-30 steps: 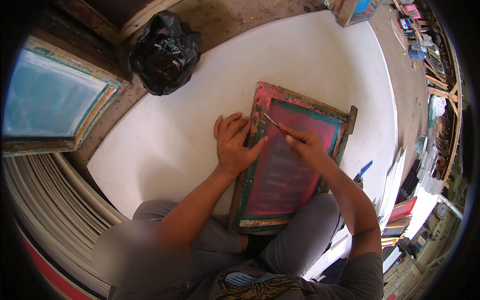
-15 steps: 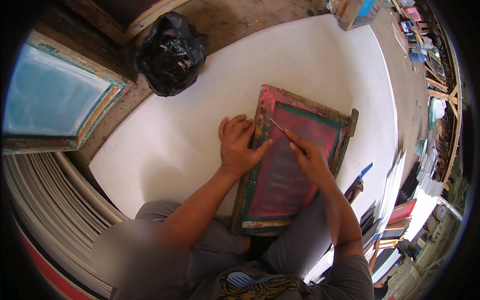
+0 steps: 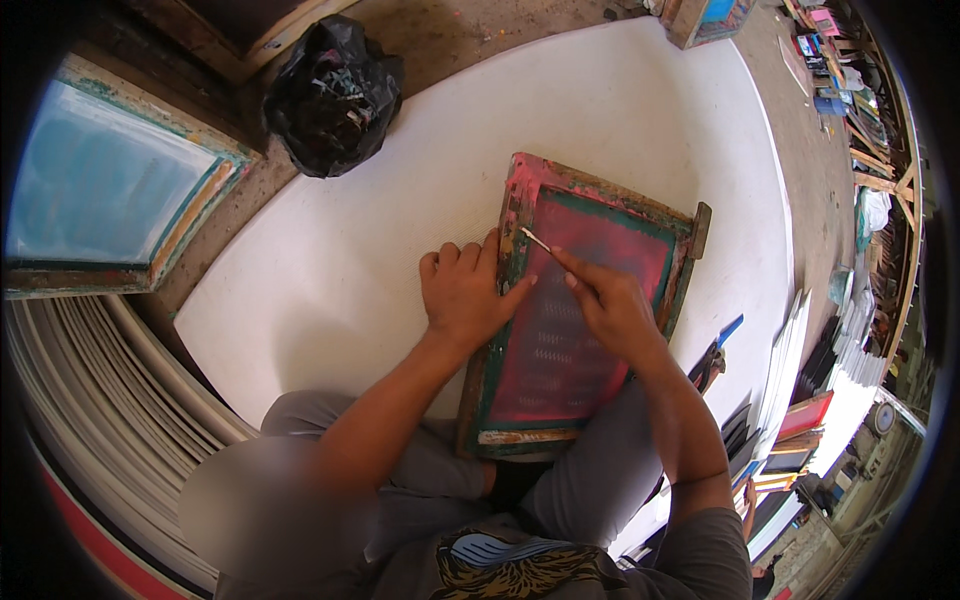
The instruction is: The person sits on the floor and uses a screwdriver and pliers to remove staples and debris from the frame of a pink screen. They then place the screen aside and pick up a blue screen, continuing to scrape and remove staples from its frame using the same tools.
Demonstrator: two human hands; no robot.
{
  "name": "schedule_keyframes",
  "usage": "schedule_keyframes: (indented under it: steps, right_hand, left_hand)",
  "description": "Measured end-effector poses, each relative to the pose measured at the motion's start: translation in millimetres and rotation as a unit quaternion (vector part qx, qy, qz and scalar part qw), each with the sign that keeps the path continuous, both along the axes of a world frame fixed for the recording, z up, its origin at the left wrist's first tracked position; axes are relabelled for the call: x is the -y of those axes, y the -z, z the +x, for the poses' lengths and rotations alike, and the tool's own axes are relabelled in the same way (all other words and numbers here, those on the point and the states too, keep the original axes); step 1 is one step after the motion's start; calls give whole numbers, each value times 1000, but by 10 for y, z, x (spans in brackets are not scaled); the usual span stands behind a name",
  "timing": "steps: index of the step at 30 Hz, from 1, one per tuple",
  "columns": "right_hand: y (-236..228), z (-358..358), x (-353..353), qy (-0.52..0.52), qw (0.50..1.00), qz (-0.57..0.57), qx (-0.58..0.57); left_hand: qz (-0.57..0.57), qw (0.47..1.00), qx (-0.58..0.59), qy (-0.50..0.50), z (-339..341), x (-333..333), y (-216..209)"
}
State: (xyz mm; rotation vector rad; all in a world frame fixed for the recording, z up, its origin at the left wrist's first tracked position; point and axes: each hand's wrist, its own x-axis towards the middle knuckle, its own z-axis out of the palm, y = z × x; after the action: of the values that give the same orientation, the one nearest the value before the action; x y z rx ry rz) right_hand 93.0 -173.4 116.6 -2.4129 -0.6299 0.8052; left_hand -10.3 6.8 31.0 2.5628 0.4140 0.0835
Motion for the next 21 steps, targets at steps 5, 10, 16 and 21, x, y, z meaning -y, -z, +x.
schedule_keyframes:
  steps: [5,10,16,21]
  right_hand:
    - [115,-9,81,12,999,40,14]
    - [26,4,26,6,1000,-10,0]
    - [-180,25,-141,-76,983,-158,59]
    - [-209,-36,-266,-142,956,-230,113]
  left_hand:
    - [-18,992,-123,35,-2,30,-164]
    - [-47,983,-173,47,11,31,-238]
    - [-86,988,-127,33,-55,80,-150]
    - [-91,996,-11,4,-123,148,67]
